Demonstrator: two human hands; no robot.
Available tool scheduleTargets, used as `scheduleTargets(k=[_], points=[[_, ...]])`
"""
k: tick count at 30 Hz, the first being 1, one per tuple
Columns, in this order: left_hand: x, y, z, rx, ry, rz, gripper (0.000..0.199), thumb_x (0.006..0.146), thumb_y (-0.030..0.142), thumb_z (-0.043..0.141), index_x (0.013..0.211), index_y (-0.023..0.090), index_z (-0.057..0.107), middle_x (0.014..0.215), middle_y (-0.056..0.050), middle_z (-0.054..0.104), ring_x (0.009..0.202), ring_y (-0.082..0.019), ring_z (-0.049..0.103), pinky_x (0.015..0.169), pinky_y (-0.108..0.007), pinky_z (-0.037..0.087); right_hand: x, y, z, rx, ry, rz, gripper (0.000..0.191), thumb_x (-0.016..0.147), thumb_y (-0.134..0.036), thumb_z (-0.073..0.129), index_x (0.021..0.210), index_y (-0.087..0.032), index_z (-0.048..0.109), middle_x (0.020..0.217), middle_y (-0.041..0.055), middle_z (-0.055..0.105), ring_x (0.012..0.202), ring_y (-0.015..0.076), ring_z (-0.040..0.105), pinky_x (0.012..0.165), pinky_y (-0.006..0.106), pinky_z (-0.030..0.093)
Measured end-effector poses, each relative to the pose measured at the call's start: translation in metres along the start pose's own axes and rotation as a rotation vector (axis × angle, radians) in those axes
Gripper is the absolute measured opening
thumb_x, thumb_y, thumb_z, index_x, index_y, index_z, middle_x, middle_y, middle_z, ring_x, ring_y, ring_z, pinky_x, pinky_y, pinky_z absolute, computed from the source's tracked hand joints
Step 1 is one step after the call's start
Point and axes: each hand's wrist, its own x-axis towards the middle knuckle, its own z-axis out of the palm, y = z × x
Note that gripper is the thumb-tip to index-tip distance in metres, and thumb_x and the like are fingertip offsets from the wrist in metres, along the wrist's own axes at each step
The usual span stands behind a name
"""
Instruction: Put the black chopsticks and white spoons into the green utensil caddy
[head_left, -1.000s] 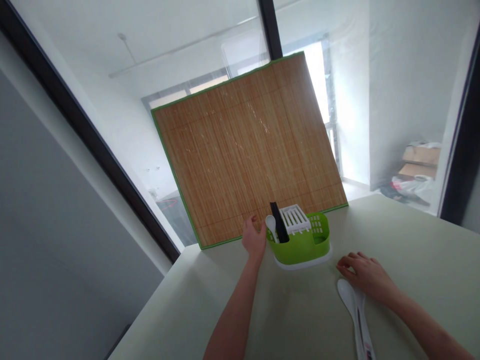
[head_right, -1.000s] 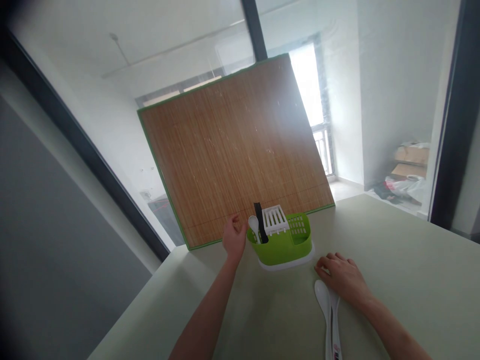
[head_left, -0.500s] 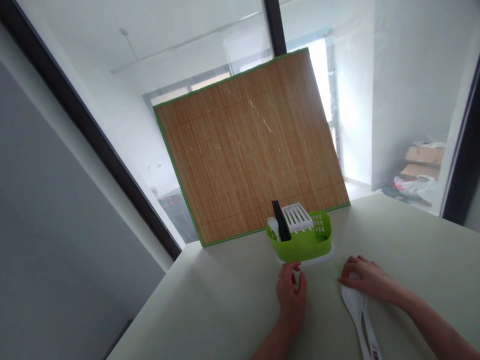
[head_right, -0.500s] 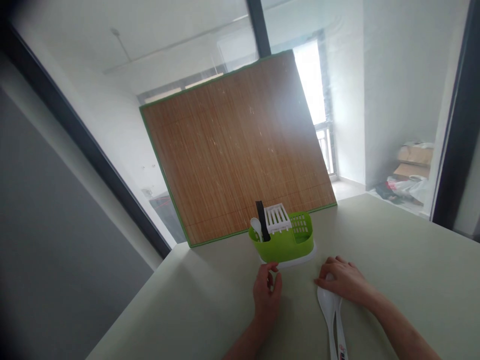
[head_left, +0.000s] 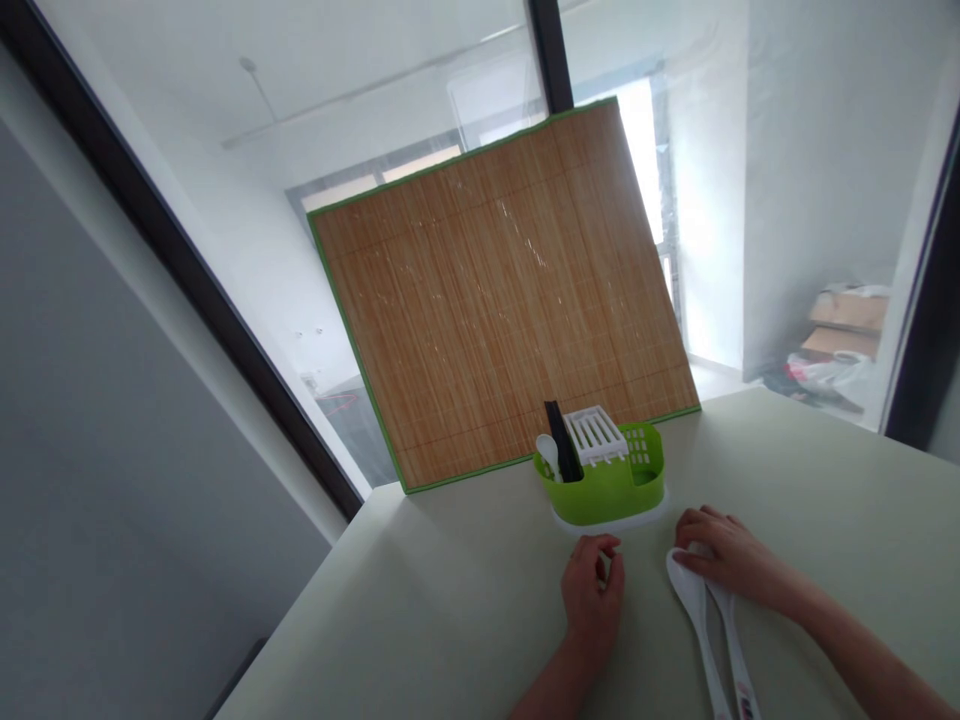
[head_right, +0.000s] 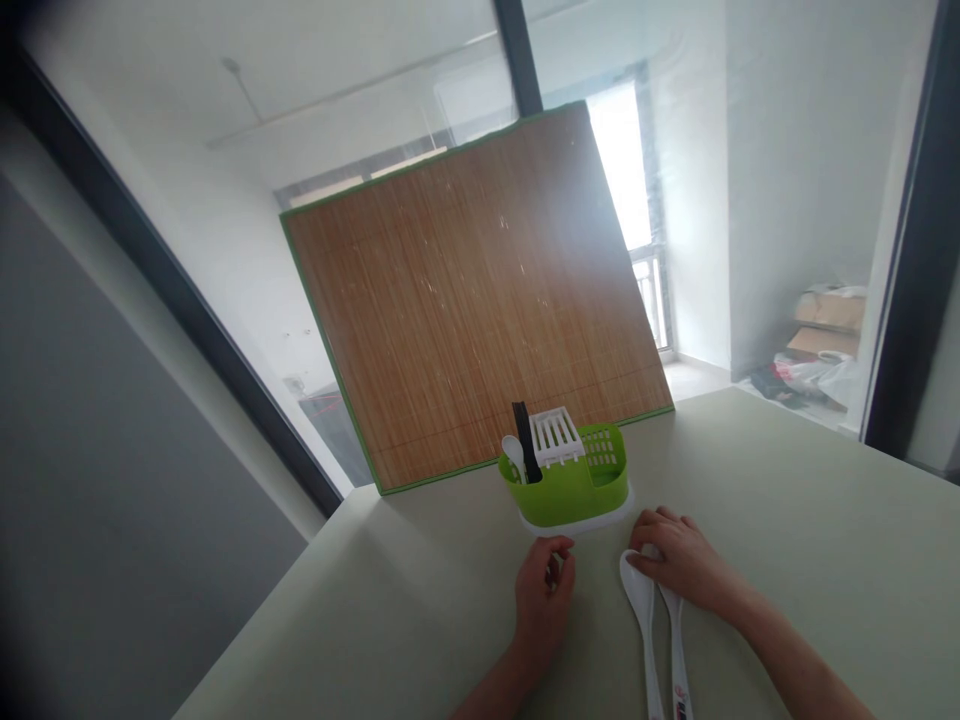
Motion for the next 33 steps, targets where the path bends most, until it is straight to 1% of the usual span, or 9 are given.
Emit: scheduleTargets(k=[5, 9, 11, 13, 17, 24, 26, 28, 33], points=[[-0.004, 0.013, 0.002, -0.129, -0.057, -0.022, 0.018, 0.082, 0.023, 0.055, 0.099, 0.020, 0.061, 0.077, 0.002, 0.057, 0.059, -0.009, 0.044, 0.055, -0.020, 0.038, 0.002, -0.028, 0.000, 0.171, 0.284, -0.118, 0.024, 0.093, -0.036, 0.045, 0.087, -0.022, 0.064, 0.079, 0.0034, 0.063, 0.077, 0.0190, 0.058, 0.070, 0.031, 0.046], [-0.007, 0.029, 0.000, -0.133, -0.068, 0.028, 0.019, 0.080, 0.022, 0.058, 0.099, 0.019, 0.061, 0.073, 0.003, 0.055, 0.057, -0.008, 0.042, 0.052, -0.019, 0.037, -0.005, -0.050, 0.006, 0.152, 0.546, -0.261, 0.017, 0.091, -0.026, 0.050, 0.101, -0.021, 0.063, 0.084, 0.0038, 0.065, 0.079, 0.0183, 0.059, 0.073, 0.031, 0.047], [-0.007, 0.037, -0.005, -0.076, -0.047, 0.088, 0.013, 0.082, 0.023, 0.056, 0.093, 0.019, 0.061, 0.071, 0.002, 0.054, 0.057, -0.008, 0.043, 0.053, -0.019, 0.036, -0.010, -0.058, 0.008, 0.120, 0.622, -0.349, 0.021, 0.089, -0.020, 0.053, 0.109, -0.022, 0.061, 0.086, 0.0038, 0.066, 0.082, 0.0184, 0.060, 0.077, 0.031, 0.047], [-0.006, 0.045, -0.011, -0.005, -0.019, 0.166, 0.010, 0.084, 0.024, 0.054, 0.088, 0.018, 0.061, 0.069, 0.002, 0.053, 0.058, -0.008, 0.044, 0.053, -0.020, 0.036, -0.014, -0.062, 0.009, 0.089, 0.650, -0.418, 0.029, 0.088, -0.016, 0.054, 0.116, -0.022, 0.058, 0.085, 0.0036, 0.066, 0.080, 0.0181, 0.059, 0.078, 0.032, 0.047], [-0.006, 0.055, -0.023, 0.125, 0.013, 0.358, 0.012, 0.085, 0.022, 0.053, 0.094, 0.020, 0.060, 0.070, 0.001, 0.056, 0.059, -0.009, 0.050, 0.054, -0.020, 0.038, -0.019, -0.067, 0.009, 0.038, 0.647, -0.479, 0.036, 0.088, -0.015, 0.054, 0.124, -0.021, 0.054, 0.083, 0.0045, 0.066, 0.077, 0.0187, 0.058, 0.073, 0.032, 0.047], [-0.002, 0.063, -0.041, 0.415, 0.057, 0.596, 0.007, 0.086, 0.020, 0.052, 0.091, 0.020, 0.057, 0.074, -0.001, 0.062, 0.065, -0.012, 0.056, 0.061, -0.023, 0.040, -0.022, -0.069, 0.009, 0.087, 0.654, -0.456, 0.033, 0.089, -0.016, 0.050, 0.121, -0.019, 0.055, 0.082, 0.0054, 0.064, 0.077, 0.0184, 0.059, 0.068, 0.030, 0.047], [0.009, 0.066, -0.054, 0.419, 0.146, 0.606, 0.008, 0.086, 0.018, 0.053, 0.093, 0.020, 0.058, 0.075, 0.000, 0.063, 0.064, -0.011, 0.056, 0.061, -0.022, 0.039, -0.021, -0.067, 0.007, 0.104, 0.658, -0.432, 0.032, 0.088, -0.016, 0.049, 0.120, -0.018, 0.055, 0.084, 0.0056, 0.064, 0.079, 0.0182, 0.059, 0.071, 0.030, 0.046], [0.027, 0.070, -0.071, 0.390, 0.296, 0.567, 0.008, 0.085, 0.018, 0.054, 0.092, 0.019, 0.059, 0.072, 0.001, 0.061, 0.060, -0.009, 0.052, 0.059, -0.020, 0.038, -0.018, -0.063, 0.004, 0.110, 0.663, -0.394, 0.029, 0.089, -0.015, 0.048, 0.116, -0.017, 0.056, 0.084, 0.0053, 0.063, 0.078, 0.0175, 0.058, 0.072, 0.030, 0.046], [0.089, 0.074, -0.110, 0.363, 0.664, 0.436, 0.013, 0.087, 0.028, 0.054, 0.089, 0.017, 0.061, 0.065, 0.003, 0.055, 0.052, -0.007, 0.045, 0.054, -0.018, 0.035, -0.009, -0.047, -0.008, -0.025, 0.649, -0.195, 0.019, 0.092, -0.026, 0.047, 0.103, -0.020, 0.061, 0.085, 0.0039, 0.064, 0.079, 0.0182, 0.058, 0.072, 0.030, 0.043]])
